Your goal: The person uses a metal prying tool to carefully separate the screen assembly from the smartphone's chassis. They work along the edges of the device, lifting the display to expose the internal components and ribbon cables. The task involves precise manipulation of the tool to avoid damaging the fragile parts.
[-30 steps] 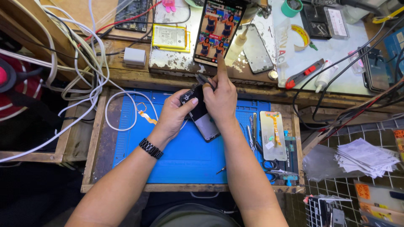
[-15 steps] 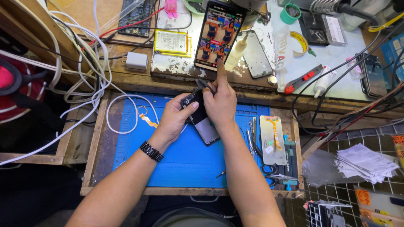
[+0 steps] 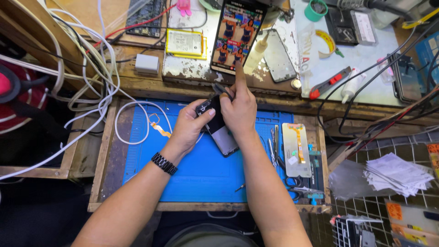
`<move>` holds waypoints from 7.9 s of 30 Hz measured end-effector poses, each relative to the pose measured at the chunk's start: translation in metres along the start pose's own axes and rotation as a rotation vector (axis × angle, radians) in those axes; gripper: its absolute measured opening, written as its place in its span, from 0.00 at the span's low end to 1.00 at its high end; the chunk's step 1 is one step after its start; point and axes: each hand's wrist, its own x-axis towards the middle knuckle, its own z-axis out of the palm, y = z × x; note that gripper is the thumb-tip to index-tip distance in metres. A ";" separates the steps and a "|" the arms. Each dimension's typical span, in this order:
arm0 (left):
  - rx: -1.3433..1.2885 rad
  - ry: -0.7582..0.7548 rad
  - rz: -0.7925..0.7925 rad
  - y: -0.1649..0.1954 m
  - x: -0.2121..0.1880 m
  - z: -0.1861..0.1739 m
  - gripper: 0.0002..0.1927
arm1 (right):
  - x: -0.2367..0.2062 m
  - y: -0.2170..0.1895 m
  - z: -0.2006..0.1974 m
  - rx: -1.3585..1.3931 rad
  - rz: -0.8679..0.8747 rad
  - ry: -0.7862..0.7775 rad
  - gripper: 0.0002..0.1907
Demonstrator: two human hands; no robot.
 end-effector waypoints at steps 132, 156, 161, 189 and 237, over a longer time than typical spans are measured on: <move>0.004 0.005 -0.017 -0.006 -0.002 -0.001 0.14 | -0.001 0.004 0.008 0.052 -0.020 0.046 0.46; 0.022 -0.026 -0.004 -0.005 -0.003 -0.001 0.13 | -0.002 0.006 0.009 0.038 -0.033 0.055 0.45; 0.025 0.001 -0.033 -0.006 -0.004 -0.001 0.14 | -0.003 0.006 0.008 0.052 -0.022 0.052 0.45; 0.006 -0.027 -0.013 -0.005 -0.003 0.000 0.14 | -0.002 0.005 0.008 0.043 -0.011 0.045 0.45; 0.044 -0.009 -0.021 -0.002 -0.004 0.001 0.14 | -0.002 0.003 0.007 0.035 -0.018 0.044 0.46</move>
